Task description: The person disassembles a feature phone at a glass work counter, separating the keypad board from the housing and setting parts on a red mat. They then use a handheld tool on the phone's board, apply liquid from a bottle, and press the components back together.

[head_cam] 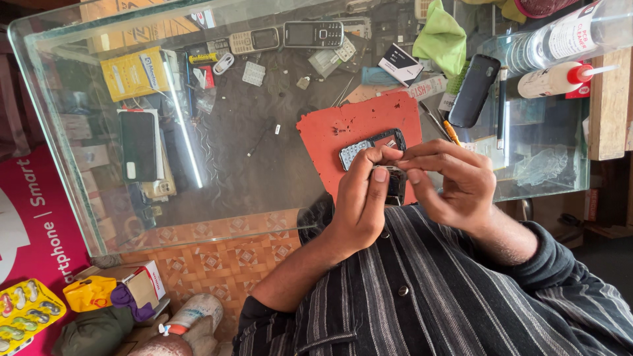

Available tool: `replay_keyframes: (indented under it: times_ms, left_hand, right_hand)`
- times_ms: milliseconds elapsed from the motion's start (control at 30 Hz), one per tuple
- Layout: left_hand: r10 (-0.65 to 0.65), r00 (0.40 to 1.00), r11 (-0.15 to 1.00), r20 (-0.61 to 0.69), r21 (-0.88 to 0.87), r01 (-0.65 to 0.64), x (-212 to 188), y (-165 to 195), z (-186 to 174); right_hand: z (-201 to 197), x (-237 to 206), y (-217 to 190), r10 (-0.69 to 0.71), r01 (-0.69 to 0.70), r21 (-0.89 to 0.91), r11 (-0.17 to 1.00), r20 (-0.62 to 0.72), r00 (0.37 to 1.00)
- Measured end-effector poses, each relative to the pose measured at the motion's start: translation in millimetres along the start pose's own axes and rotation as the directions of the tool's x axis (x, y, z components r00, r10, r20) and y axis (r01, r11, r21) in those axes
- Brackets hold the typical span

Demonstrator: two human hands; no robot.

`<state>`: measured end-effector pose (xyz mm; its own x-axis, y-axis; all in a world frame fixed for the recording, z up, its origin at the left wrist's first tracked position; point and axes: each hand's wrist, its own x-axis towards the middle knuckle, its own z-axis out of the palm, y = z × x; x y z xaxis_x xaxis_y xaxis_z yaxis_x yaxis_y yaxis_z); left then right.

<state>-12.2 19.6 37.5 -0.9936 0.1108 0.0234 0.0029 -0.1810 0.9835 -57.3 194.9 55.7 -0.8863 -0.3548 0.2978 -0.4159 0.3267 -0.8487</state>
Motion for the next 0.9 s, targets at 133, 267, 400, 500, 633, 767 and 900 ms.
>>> replay_keyframes:
  times_ms: [133, 267, 400, 500, 633, 767, 900]
  left_hand:
    - [-0.038, 0.999, 0.998, 0.004, -0.052, 0.038, -2.7, -4.1, -0.7]
    - [-0.078, 0.997, 0.995, 0.007, -0.065, 0.078, -2.3, -4.7, -0.3]
    - [0.039, 0.999, 0.998, -0.019, 0.056, -0.037, -1.7, -3.9, 0.2]
    - [0.031, 0.999, 0.994, -0.037, 0.110, -0.026, -1.8, -6.6, 3.3]
    - [0.021, 0.999, 0.995, -0.048, 0.099, -0.016, -3.0, -14.4, 6.3]
    - [0.045, 0.993, 0.996, -0.112, 0.076, -0.037, -3.1, -18.6, 6.8]
    - [0.046, 0.991, 0.998, -0.125, 0.057, -0.040, -0.2, -12.7, 4.5]
  right_hand:
    - [0.2, -0.9, -0.2, 0.019, -0.019, 0.025, 1.000, 0.014, 1.000]
    - [1.9, -0.3, -0.3, 0.012, -0.013, 0.007, 1.000, 0.015, 1.000]
    - [3.7, -0.9, -0.5, 0.016, -0.016, -0.014, 1.000, -0.003, 1.000]
    - [5.1, -3.4, 1.1, 0.047, -0.049, -0.057, 0.997, -0.022, 0.999]
    - [4.3, -7.1, 6.5, 0.085, -0.085, -0.004, 0.996, -0.021, 0.996]
    - [0.7, -7.5, 10.5, 0.078, -0.096, 0.274, 0.957, 0.075, 0.994]
    - [3.6, -7.5, 11.8, 0.117, -0.132, 0.345, 0.929, 0.065, 0.991]
